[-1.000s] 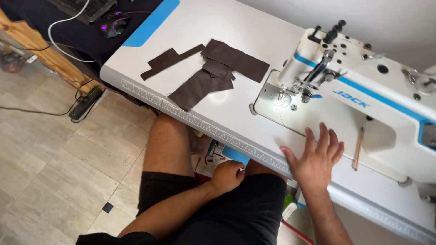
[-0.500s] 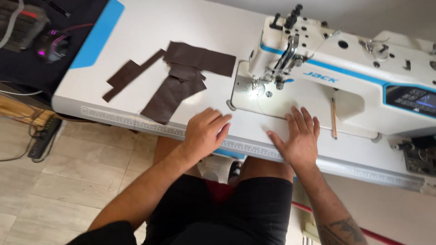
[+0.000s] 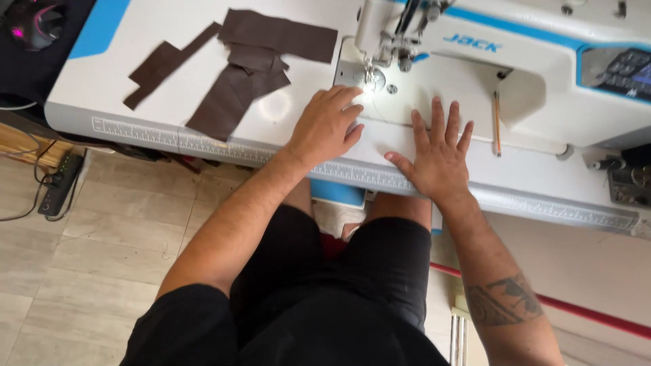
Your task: Measuring leather strips with a ruler, marking them with a pen, and cutting them with scissors in a workshop.
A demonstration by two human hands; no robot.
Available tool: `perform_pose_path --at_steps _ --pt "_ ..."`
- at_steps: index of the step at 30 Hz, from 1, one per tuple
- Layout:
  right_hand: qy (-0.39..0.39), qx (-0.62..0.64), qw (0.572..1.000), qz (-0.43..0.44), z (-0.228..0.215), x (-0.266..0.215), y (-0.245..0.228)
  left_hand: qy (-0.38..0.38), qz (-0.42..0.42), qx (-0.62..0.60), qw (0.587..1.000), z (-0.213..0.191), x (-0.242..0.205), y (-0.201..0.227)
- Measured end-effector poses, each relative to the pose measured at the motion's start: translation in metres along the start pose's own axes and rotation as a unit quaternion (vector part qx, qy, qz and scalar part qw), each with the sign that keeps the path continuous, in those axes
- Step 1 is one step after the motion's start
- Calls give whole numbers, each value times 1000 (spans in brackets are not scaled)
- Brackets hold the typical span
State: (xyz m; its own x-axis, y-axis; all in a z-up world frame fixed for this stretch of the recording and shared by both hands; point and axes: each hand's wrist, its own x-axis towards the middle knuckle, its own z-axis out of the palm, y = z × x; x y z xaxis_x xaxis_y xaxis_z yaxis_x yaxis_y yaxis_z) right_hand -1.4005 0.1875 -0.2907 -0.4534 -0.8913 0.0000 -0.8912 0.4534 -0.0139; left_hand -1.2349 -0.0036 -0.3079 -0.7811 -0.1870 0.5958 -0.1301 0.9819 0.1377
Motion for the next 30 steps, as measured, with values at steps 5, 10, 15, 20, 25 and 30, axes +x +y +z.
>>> perform_pose_path --at_steps 5,10,15,20,25,30 --pt "75 12 996 -53 12 -2 8 -39 35 -44 998 1 8 -4" --pt "12 -6 1000 -5 -8 0 -4 -53 88 -32 994 4 28 -19" --pt "5 -6 1000 3 -3 2 -2 -123 36 16 992 10 27 -44" --pt "-4 -1 1000 -1 -11 -1 -6 -167 -37 60 984 5 35 -62" --pt "18 8 1000 -7 -3 3 -2 -115 54 -31 991 25 39 -69" --pt "54 24 998 -16 5 2 3 -110 -7 139 984 42 61 -101"
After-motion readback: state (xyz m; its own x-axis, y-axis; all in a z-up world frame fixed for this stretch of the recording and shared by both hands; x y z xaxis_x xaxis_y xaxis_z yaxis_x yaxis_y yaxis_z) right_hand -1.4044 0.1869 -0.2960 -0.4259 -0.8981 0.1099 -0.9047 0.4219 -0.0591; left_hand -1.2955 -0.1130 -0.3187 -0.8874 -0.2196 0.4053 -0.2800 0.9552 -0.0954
